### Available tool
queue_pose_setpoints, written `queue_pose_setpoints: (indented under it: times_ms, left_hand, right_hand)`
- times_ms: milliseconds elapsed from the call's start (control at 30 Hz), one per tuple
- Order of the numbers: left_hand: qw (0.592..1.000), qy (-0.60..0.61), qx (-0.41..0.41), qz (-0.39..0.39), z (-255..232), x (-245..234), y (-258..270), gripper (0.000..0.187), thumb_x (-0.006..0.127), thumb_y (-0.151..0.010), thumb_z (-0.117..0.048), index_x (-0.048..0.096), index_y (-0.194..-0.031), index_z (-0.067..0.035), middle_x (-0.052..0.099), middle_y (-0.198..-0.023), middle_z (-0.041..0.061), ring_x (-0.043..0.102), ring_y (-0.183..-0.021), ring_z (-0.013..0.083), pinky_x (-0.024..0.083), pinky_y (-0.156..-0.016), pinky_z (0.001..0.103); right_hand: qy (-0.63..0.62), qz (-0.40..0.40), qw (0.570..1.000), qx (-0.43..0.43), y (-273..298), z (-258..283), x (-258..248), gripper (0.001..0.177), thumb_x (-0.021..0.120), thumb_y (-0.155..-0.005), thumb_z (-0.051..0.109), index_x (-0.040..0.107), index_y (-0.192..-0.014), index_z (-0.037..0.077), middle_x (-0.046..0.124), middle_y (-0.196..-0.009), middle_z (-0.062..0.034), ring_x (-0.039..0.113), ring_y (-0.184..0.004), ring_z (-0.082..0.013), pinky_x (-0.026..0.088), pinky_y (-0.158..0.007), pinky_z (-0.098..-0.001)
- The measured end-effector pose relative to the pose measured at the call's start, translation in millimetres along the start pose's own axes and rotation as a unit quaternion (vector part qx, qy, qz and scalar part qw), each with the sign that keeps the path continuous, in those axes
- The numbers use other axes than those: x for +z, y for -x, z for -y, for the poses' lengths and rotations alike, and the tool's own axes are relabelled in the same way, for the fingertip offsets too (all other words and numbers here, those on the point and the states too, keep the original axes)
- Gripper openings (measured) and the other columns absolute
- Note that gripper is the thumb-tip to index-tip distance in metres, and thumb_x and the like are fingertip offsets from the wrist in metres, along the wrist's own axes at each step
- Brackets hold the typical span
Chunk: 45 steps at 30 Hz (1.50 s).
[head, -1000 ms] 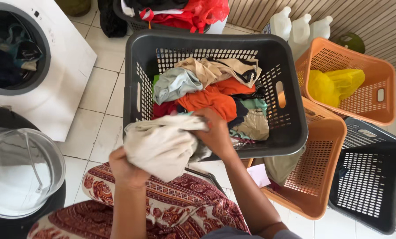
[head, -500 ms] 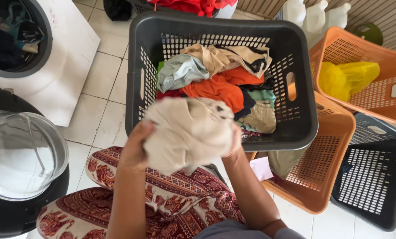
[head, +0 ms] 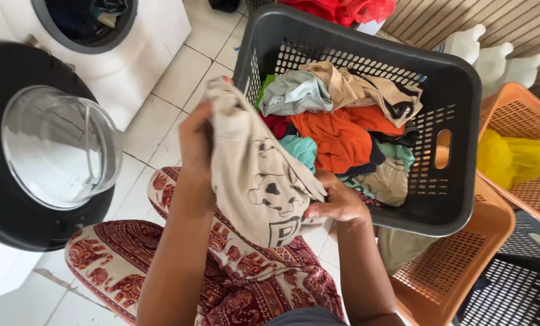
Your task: The person picks up denim shorts and shirts from a laundry basket, turns them over to check different sides, and puts one item into a washing machine before continuing to sort the remaining clothes in the basket.
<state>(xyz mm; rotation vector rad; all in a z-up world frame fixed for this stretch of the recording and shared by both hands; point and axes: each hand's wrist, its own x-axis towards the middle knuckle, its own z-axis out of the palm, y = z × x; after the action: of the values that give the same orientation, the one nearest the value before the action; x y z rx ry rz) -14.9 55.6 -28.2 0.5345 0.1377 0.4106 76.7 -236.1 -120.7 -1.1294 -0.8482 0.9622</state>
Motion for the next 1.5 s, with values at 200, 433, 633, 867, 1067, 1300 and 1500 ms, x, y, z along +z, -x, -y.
queue_pose_setpoints:
  times_ms: [200,433,633,867,1067,1300,1500]
  left_hand:
    - [0.852,-0.487,0.192,0.008,-5.2,22.8,17.2,0.058,0.071,-0.090,-0.015,0.040,-0.138,-0.004,0.044,-0.131,0.009,0.057,-0.117,0.0218,0.054,-0.096,0.036]
    - [0.811,-0.535,0.227,0.069,16.0,49.5,46.3,0.040,0.079,-0.096,-0.019,0.057,-0.128,-0.010,0.058,-0.129,0.011,0.066,-0.114,0.0202,0.059,-0.103,0.034]
    - [0.736,-0.614,0.270,0.096,21.4,64.0,40.6,0.029,0.070,-0.091,-0.010,0.065,-0.119,-0.009,0.068,-0.120,0.013,0.067,-0.111,0.0241,0.059,-0.097,0.035]
    - [0.960,-0.275,-0.017,0.043,-10.2,17.2,33.6,0.019,0.060,-0.102,-0.016,0.069,-0.107,-0.001,0.073,-0.099,0.013,0.068,-0.087,0.0203,0.054,-0.084,0.030]
    - [0.985,-0.143,-0.092,0.009,1.2,13.8,19.6,0.030,0.060,-0.097,-0.022,0.062,-0.118,-0.001,0.070,-0.104,0.011,0.067,-0.093,0.0176,0.055,-0.087,0.030]
    - [0.973,-0.167,-0.160,0.015,11.9,25.2,11.9,0.033,0.064,-0.094,-0.025,0.060,-0.119,-0.006,0.069,-0.105,0.009,0.068,-0.092,0.0160,0.057,-0.082,0.030]
    - [0.915,-0.400,-0.019,0.046,-8.4,20.6,13.1,0.033,0.066,-0.101,-0.031,0.060,-0.117,-0.003,0.066,-0.101,0.008,0.061,-0.082,0.0129,0.049,-0.069,0.026]
  right_hand:
    - [-0.169,-0.163,0.972,-0.029,2.1,6.2,18.6,0.078,0.091,-0.079,0.034,0.059,-0.136,-0.008,0.068,-0.127,-0.0158,0.064,-0.117,-0.0296,0.049,-0.105,-0.0411]
    - [-0.286,-0.225,0.928,-0.085,-24.7,58.4,35.0,0.098,0.085,-0.082,0.036,0.037,-0.156,-0.006,0.056,-0.144,-0.0234,0.059,-0.128,-0.0352,0.046,-0.113,-0.0453]
    - [-0.295,-0.166,0.931,-0.137,-19.7,57.1,42.8,0.087,0.088,-0.080,0.030,0.040,-0.146,-0.001,0.057,-0.143,-0.0216,0.060,-0.132,-0.0356,0.046,-0.118,-0.0475]
    - [-0.189,-0.261,0.945,-0.050,-13.9,62.0,18.0,0.069,0.085,-0.087,0.020,0.053,-0.142,-0.006,0.063,-0.130,-0.0229,0.064,-0.114,-0.0312,0.050,-0.102,-0.0445]
    - [0.281,-0.472,0.817,-0.174,-45.5,89.4,48.5,0.051,0.076,-0.098,0.021,0.050,-0.137,0.002,0.056,-0.127,-0.0101,0.056,-0.110,-0.0170,0.047,-0.089,-0.0319]
    - [0.499,-0.314,0.791,-0.163,-57.5,83.5,72.5,0.022,0.073,-0.092,0.006,0.062,-0.110,-0.001,0.067,-0.116,-0.0138,0.064,-0.104,-0.0195,0.052,-0.086,-0.0309]
    - [0.021,-0.382,0.919,-0.097,-30.2,69.4,27.9,0.013,0.063,-0.113,0.010,0.066,-0.109,-0.003,0.067,-0.092,-0.0109,0.060,-0.076,-0.0134,0.047,-0.073,-0.0280]
